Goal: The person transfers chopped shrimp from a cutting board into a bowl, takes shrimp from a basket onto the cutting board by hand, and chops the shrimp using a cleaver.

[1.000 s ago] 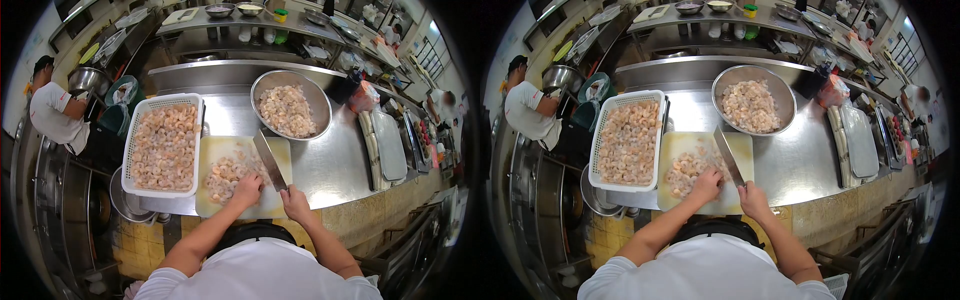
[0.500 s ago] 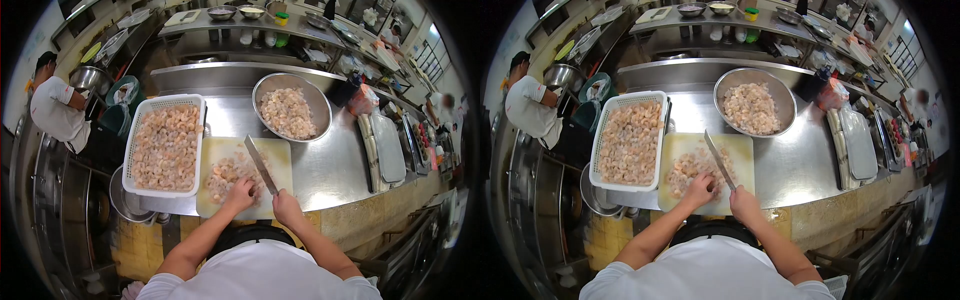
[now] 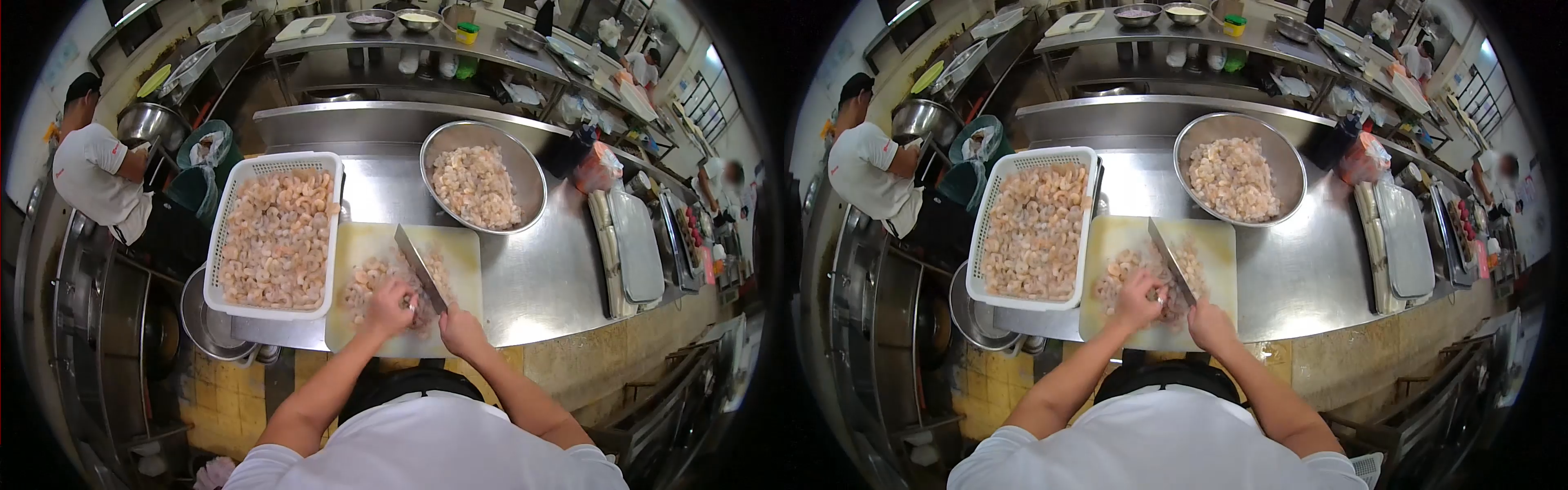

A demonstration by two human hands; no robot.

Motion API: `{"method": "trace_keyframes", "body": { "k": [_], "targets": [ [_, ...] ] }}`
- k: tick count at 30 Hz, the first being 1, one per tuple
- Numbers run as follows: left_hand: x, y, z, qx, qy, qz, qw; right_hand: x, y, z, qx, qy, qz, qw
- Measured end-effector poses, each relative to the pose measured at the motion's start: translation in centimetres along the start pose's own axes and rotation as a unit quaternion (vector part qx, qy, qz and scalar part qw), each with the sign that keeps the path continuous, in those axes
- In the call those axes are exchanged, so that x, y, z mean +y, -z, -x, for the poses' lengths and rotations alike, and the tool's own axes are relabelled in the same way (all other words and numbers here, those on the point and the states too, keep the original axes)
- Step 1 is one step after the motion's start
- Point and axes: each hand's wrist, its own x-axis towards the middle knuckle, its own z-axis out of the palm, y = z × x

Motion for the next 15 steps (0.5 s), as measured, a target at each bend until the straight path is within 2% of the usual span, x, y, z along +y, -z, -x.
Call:
{"method": "trace_keyframes", "body": {
  "k": [3,6,9,11,15],
  "targets": [
    [0.0,0.6,-2.9,0.046,-0.020,-0.072,0.996,0.3,0.7,-1.1,-0.014,0.022,0.016,1.000],
    [-2.5,0.1,-3.6,-0.085,-0.015,-0.087,0.992,-1.4,2.8,-1.0,-0.006,0.035,0.007,0.999],
    [-2.3,0.4,-3.7,-0.123,0.023,-0.052,0.991,-3.6,4.6,-0.1,0.011,0.031,0.001,0.999],
    [-2.3,0.4,-3.5,-0.111,0.026,-0.036,0.993,-4.1,4.3,-0.3,0.018,0.025,0.011,0.999],
    [-2.9,0.4,-2.7,-0.085,0.008,-0.017,0.996,-0.7,-0.3,-3.5,-0.005,0.058,0.049,0.997]
  ]
}}
